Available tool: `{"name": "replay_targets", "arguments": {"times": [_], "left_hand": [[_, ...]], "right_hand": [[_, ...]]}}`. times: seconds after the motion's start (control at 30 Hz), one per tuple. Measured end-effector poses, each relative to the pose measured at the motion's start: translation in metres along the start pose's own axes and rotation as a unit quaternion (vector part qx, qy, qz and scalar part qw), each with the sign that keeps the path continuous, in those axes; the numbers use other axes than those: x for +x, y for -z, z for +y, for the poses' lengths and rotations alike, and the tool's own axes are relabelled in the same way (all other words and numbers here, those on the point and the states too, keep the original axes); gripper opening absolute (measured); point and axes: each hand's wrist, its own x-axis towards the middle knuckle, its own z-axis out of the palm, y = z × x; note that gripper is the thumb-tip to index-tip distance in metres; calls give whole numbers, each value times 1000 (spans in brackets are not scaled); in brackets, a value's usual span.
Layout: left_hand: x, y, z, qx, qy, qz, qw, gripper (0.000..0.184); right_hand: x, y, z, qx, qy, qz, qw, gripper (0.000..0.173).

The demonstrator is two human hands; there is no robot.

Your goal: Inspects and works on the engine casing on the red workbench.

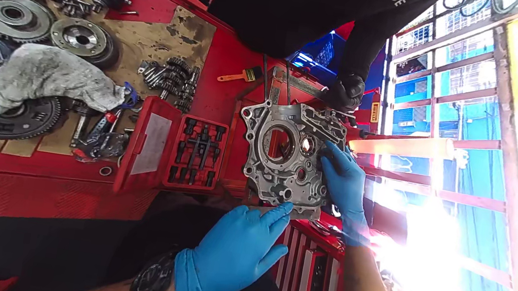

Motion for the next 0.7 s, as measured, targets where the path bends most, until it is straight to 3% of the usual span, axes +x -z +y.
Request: {"name": "replay_targets", "arguments": {"times": [0.23,0.7], "left_hand": [[1,0,1,-6,1,-17,1000,49],[-1,-1,0,-2,2,-15,1000,50]], "right_hand": [[-3,-3,0,-43,59,14,997,31],[-2,-1,4,2,13,12,1000,30]]}}
